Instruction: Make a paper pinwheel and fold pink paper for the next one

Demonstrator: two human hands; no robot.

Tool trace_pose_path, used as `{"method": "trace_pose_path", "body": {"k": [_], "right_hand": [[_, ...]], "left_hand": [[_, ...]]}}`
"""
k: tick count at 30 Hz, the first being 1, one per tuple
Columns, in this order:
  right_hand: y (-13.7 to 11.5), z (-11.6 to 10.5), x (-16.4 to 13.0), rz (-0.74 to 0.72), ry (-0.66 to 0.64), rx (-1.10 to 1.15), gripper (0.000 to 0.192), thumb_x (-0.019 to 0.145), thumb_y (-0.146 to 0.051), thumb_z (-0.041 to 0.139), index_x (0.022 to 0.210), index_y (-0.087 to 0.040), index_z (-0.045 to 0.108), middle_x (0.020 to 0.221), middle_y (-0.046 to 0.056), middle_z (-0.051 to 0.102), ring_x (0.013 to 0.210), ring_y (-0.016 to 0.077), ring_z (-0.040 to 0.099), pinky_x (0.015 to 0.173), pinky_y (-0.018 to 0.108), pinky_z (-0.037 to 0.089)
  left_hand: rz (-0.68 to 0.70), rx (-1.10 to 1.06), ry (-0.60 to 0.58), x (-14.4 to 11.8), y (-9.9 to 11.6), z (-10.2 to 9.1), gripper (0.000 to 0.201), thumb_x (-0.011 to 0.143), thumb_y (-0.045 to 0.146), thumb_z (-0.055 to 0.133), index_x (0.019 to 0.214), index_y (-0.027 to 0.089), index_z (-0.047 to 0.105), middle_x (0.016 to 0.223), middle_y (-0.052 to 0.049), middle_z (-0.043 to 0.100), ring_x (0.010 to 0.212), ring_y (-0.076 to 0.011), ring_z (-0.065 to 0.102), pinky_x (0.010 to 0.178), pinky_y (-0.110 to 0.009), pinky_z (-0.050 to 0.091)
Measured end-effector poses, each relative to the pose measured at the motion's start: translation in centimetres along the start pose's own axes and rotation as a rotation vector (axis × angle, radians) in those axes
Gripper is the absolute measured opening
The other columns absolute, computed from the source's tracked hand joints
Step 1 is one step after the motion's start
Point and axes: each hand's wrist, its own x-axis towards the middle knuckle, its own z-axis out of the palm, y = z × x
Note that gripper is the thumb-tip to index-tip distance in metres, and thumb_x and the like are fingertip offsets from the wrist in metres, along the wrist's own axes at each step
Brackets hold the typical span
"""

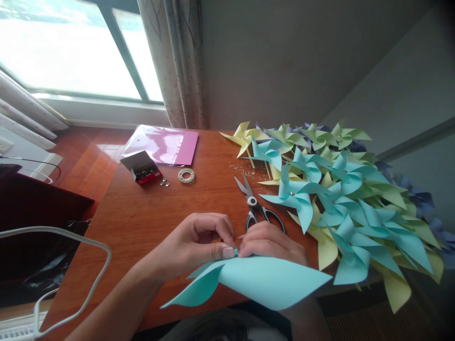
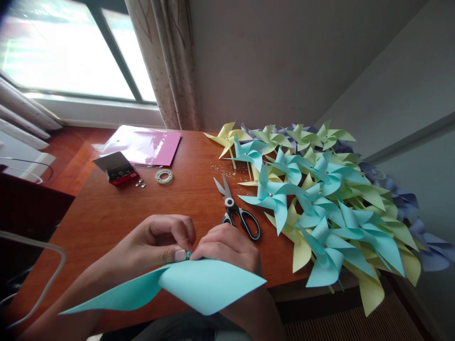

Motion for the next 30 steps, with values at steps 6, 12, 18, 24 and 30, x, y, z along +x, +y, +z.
{"method": "trace_pose_path", "body": {"k": [6,12,18,24,30], "right_hand": [[-0.2,0.2,-0.1,0.013,0.017,-0.018,0.014,0.092,-0.019,0.066,0.082,-0.023,0.076,0.08,0.002,0.073,0.076,0.0196,0.069,0.073,0.032,0.057],[0.3,0.4,0.2,-0.122,0.056,0.01,0.012,0.094,-0.022,0.066,0.088,-0.024,0.076,0.08,0.002,0.072,0.077,0.0191,0.067,0.074,0.032,0.057],[0.5,-0.4,0.5,-0.184,-0.047,-0.01,0.014,0.096,-0.023,0.064,0.092,-0.023,0.078,0.082,0.004,0.073,0.079,0.0197,0.068,0.079,0.035,0.059],[0.6,-0.4,0.5,-0.184,-0.028,0.014,0.019,0.101,-0.027,0.057,0.095,-0.025,0.075,0.083,0.003,0.075,0.081,0.0204,0.069,0.079,0.037,0.059],[0.6,-0.6,0.6,-0.174,-0.069,0.056,0.021,0.099,-0.027,0.06,0.087,-0.02,0.075,0.081,0.004,0.073,0.082,0.0198,0.068,0.079,0.036,0.059]], "left_hand": [[-0.02,-0.021,-0.002,-0.1,0.1,0.1,0.016,0.081,0.024,0.08,0.073,0.012,0.073,0.077,-0.005,0.064,0.071,-0.0147,0.06,0.064,-0.024,0.047],[0.022,-0.05,-0.01,-0.2,0.4,0.1,0.009,0.082,0.021,0.079,0.077,0.014,0.076,0.079,-0.005,0.066,0.074,-0.0151,0.062,0.066,-0.024,0.048],[0.101,0.104,-0.039,-0.3,0.8,-0.4,0.009,0.08,0.022,0.081,0.079,0.014,0.079,0.079,-0.008,0.071,0.074,-0.017,0.065,0.067,-0.026,0.051],[0.112,0.155,-0.049,-0.3,1.1,-0.3,0.008,0.076,0.018,0.084,0.078,0.015,0.078,0.077,-0.007,0.073,0.073,-0.0171,0.067,0.069,-0.026,0.052],[0.122,0.159,-0.047,-0.3,1.0,-0.2,0.006,0.08,0.018,0.081,0.078,0.014,0.077,0.078,-0.007,0.073,0.075,-0.0179,0.067,0.07,-0.027,0.052]]}}
